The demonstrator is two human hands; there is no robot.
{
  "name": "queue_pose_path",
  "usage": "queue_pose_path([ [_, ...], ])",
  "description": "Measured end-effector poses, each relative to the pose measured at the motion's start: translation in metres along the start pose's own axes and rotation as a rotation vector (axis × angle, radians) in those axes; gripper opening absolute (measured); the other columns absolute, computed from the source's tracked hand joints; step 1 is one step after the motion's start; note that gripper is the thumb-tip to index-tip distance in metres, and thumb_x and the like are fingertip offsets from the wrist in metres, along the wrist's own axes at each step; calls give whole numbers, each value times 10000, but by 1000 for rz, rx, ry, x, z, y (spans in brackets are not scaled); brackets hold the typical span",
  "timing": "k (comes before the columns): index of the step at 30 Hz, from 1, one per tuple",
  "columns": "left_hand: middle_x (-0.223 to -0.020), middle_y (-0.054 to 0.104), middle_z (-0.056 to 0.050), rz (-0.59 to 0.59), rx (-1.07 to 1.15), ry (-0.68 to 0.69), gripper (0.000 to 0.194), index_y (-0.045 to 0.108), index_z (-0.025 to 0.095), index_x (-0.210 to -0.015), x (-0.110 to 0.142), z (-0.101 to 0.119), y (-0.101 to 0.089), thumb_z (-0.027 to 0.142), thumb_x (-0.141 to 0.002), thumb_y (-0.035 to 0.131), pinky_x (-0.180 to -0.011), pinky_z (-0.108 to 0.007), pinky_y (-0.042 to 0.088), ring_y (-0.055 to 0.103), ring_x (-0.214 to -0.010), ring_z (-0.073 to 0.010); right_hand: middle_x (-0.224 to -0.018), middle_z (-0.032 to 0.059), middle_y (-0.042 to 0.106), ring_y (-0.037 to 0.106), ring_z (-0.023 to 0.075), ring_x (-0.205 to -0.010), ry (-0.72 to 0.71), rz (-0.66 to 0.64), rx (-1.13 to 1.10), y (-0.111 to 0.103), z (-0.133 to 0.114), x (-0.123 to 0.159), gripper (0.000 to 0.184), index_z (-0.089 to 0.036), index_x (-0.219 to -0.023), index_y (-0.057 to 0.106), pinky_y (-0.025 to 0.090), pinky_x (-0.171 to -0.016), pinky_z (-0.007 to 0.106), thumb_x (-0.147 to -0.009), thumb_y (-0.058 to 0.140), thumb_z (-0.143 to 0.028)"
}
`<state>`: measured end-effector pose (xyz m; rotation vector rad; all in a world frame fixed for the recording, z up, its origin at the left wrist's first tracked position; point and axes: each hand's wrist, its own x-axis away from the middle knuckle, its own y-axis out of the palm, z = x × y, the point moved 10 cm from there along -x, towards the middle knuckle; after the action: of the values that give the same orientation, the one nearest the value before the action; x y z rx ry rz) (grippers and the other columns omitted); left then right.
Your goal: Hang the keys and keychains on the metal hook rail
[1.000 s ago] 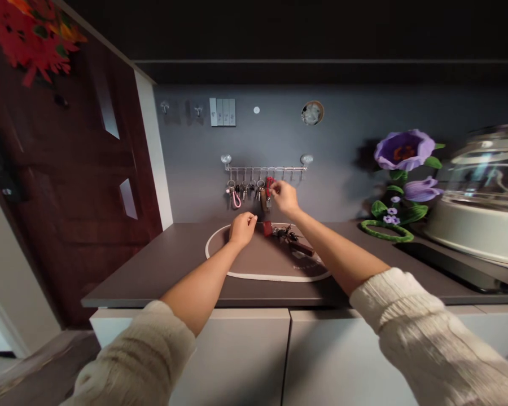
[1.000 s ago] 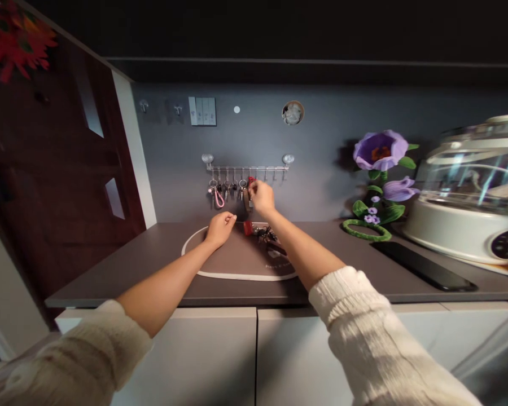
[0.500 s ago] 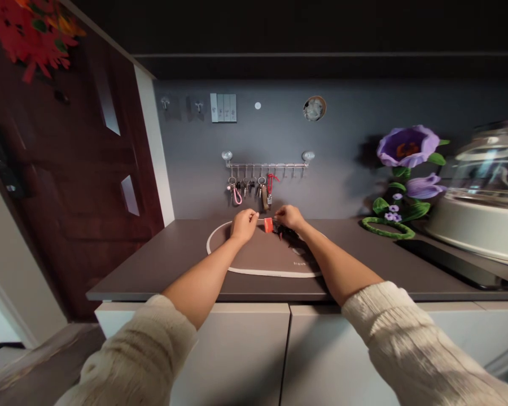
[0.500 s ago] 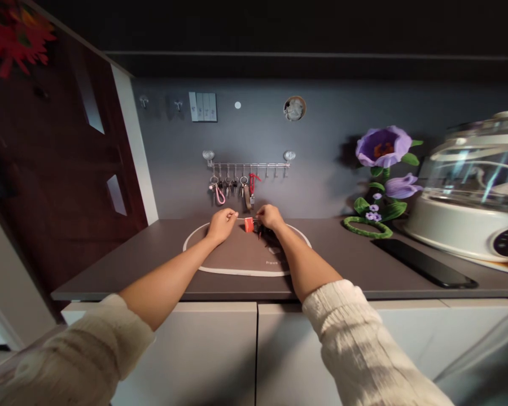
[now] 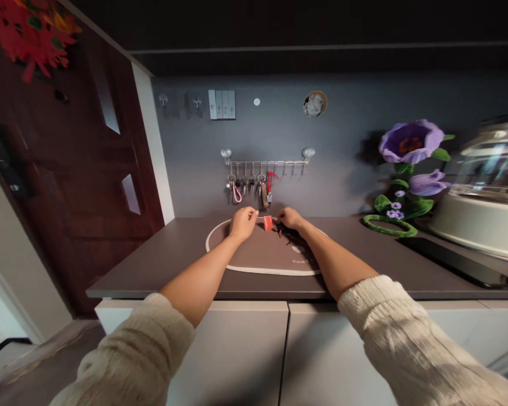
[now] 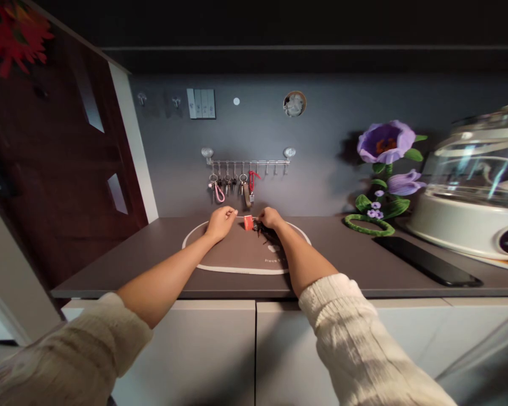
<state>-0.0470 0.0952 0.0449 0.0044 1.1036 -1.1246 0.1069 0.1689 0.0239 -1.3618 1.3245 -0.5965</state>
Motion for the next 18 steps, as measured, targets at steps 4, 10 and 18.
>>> queue_pose_path([
  [4, -715, 622, -31, 10, 4, -3, 199, 603, 164, -713, 0, 0, -1, 283, -790, 464, -634, -226, 389, 543, -673, -117, -568, 13, 611, 514, 104, -568, 15, -6, -101, -2, 0, 2, 91, -158, -616, 677, 353, -530, 191, -666, 616, -204],
  [10, -724, 627, -34, 12, 1, 8, 194, 601, 162, -716, 0, 2, -3, 275, -789, 462, -636, -226, 390, 550, -680, -119, -512, -16, 549, 446, 77, -509, -40, -33, -164, -6, -9, 9, 101, -143, -593, 626, 337, -518, 185, -658, 551, -162],
  [18, -726, 629, -39, 12, 13, 26, 182, 604, 154, -734, 0, 8, -4, 262, -788, 467, -641, -225, 399, 552, -678, -119, -539, -30, 509, 404, 58, -506, -91, -16, -373, -16, -19, 13, 78, -139, -597, 535, 337, -535, 178, -641, 471, -130],
])
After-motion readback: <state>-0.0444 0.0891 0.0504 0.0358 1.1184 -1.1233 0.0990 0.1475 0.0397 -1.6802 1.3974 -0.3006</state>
